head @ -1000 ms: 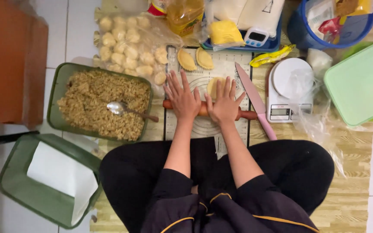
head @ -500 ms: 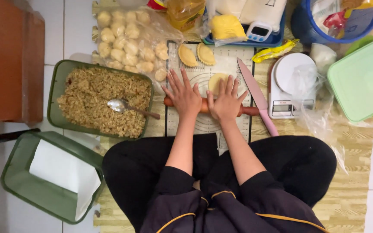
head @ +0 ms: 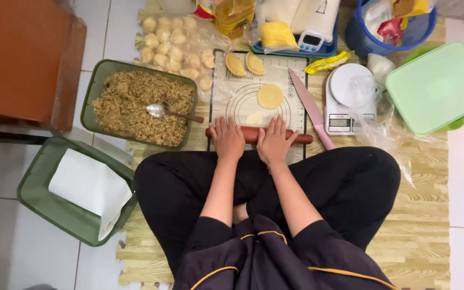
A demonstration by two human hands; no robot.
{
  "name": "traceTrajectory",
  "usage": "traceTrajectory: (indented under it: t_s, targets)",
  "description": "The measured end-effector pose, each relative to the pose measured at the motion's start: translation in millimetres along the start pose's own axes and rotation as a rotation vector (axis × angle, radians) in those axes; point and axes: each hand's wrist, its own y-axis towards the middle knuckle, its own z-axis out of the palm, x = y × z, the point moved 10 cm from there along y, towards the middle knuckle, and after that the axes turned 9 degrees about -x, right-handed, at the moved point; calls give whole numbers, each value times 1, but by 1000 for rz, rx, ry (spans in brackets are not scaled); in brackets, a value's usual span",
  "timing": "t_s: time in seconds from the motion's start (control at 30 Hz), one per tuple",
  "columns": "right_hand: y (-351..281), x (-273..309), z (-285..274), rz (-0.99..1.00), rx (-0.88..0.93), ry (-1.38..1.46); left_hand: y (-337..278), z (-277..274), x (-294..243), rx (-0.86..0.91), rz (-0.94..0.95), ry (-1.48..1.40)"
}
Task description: Rolling out dough circles and adding filling to prepare pastels.
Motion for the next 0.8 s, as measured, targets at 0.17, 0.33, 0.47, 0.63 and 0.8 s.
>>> traceTrajectory:
  t_s: [0.17, 0.33, 0.47, 0.63, 0.8]
  targets:
    - [25, -33, 5, 42, -224, 287, -24, 2, 7, 0, 25, -46]
    - [45, 16, -11, -164, -156, 520, -32, -8, 4, 115, -1, -94]
    - [54, 42, 13, -289, -112, 257, -33, 3, 6, 401, -109, -124]
    - [81, 21, 41, -174, -177, 269, -32, 24, 11, 527, -135, -154]
    - [81, 20, 30, -99, -25, 321, -39, 38, 10, 606, -99, -183]
